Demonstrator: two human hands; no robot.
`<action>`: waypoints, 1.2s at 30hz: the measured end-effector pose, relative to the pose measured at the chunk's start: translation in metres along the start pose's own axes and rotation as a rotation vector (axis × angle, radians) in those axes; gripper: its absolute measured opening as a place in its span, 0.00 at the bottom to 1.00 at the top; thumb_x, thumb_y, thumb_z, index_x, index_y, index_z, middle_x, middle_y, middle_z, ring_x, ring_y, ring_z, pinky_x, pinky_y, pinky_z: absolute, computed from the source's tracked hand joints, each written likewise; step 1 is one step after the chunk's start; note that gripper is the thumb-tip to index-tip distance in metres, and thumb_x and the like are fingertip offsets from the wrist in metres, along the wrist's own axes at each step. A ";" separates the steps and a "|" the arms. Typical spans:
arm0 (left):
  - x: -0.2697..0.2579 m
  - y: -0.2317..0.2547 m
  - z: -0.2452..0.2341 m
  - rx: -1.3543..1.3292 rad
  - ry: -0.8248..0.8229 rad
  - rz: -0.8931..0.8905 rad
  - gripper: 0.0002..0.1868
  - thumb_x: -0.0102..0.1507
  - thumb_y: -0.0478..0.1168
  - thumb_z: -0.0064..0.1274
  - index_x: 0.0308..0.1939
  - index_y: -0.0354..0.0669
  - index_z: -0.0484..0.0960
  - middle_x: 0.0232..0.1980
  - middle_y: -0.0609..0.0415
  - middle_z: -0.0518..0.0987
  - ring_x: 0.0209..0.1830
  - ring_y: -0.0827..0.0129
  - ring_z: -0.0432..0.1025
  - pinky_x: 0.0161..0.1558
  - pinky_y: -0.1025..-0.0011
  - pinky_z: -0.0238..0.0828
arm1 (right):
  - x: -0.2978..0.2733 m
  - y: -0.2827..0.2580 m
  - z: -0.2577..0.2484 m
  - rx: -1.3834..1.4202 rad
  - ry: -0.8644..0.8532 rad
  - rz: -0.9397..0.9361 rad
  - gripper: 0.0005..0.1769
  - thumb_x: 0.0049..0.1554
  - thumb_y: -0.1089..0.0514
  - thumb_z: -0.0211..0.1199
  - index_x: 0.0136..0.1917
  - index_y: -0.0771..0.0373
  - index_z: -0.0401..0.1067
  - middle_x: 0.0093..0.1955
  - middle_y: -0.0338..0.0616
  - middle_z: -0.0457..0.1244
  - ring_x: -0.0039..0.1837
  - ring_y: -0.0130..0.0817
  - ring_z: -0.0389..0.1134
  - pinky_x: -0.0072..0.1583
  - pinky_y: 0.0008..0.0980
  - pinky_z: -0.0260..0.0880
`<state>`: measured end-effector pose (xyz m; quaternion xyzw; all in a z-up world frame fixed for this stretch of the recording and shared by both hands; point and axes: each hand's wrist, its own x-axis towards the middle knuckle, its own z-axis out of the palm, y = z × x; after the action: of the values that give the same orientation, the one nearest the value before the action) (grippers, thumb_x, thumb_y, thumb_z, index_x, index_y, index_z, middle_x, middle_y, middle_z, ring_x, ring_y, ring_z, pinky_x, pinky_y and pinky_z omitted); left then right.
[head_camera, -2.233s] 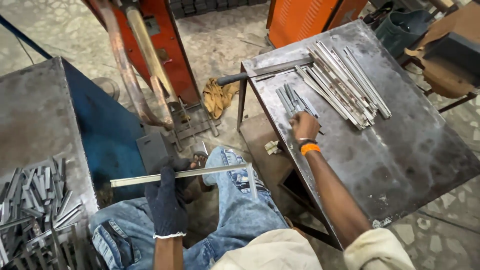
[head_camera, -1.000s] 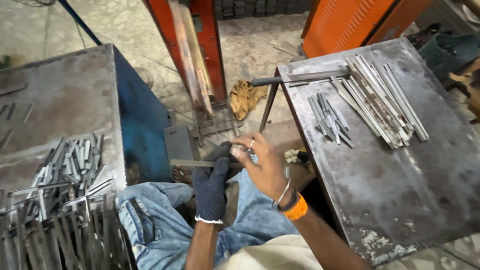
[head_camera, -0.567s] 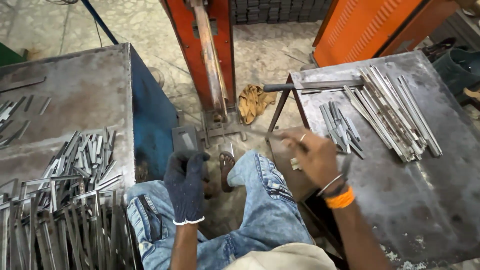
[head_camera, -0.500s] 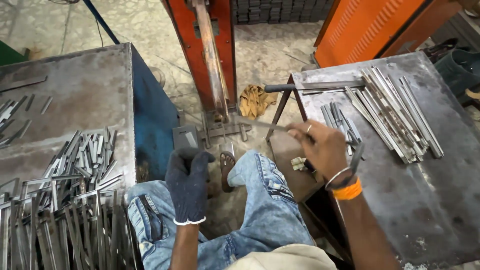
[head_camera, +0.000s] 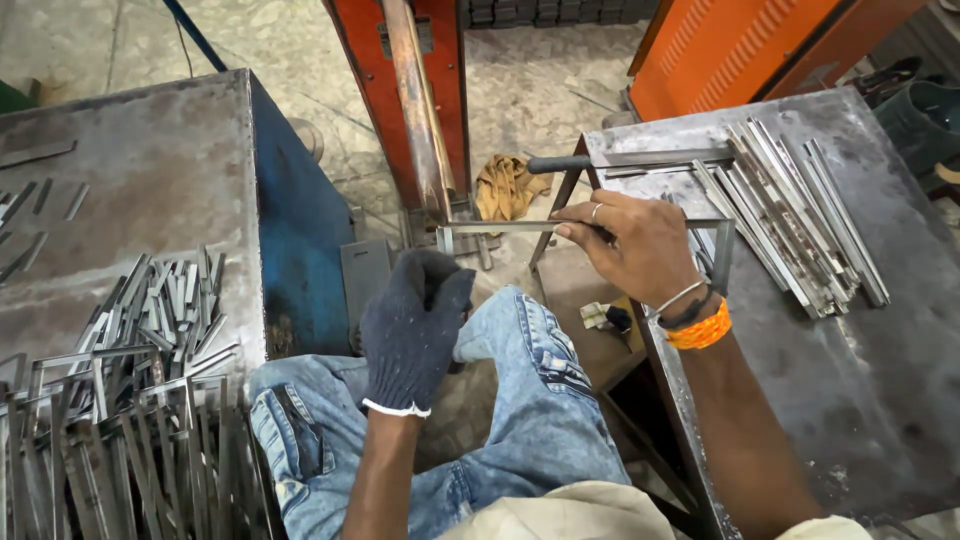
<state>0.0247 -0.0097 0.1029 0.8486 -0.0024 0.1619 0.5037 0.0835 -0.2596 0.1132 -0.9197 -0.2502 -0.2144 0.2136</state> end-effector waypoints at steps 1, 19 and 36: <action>0.001 0.002 -0.001 0.001 -0.001 -0.001 0.09 0.62 0.41 0.62 0.40 0.44 0.80 0.30 0.53 0.82 0.27 0.67 0.79 0.32 0.67 0.74 | 0.000 0.000 -0.001 0.001 -0.001 0.001 0.09 0.60 0.49 0.68 0.48 0.55 0.82 0.36 0.39 0.66 0.35 0.38 0.67 0.38 0.38 0.62; 0.001 0.005 0.007 0.350 0.091 0.103 0.08 0.63 0.47 0.60 0.38 0.49 0.80 0.29 0.48 0.82 0.29 0.48 0.78 0.31 0.52 0.71 | 0.006 0.002 -0.006 0.067 -0.056 -0.017 0.10 0.60 0.50 0.67 0.50 0.55 0.81 0.37 0.38 0.67 0.36 0.37 0.67 0.38 0.37 0.60; 0.013 0.004 0.008 0.054 0.150 -0.103 0.26 0.58 0.44 0.63 0.60 0.42 0.82 0.24 0.53 0.79 0.20 0.72 0.72 0.26 0.68 0.69 | 0.034 -0.031 0.032 0.059 -0.071 -0.183 0.13 0.57 0.52 0.69 0.55 0.56 0.79 0.44 0.43 0.65 0.43 0.44 0.68 0.44 0.41 0.66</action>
<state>0.0385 -0.0163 0.1069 0.8463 0.0832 0.1989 0.4871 0.1020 -0.2072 0.1130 -0.8933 -0.3469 -0.1929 0.2111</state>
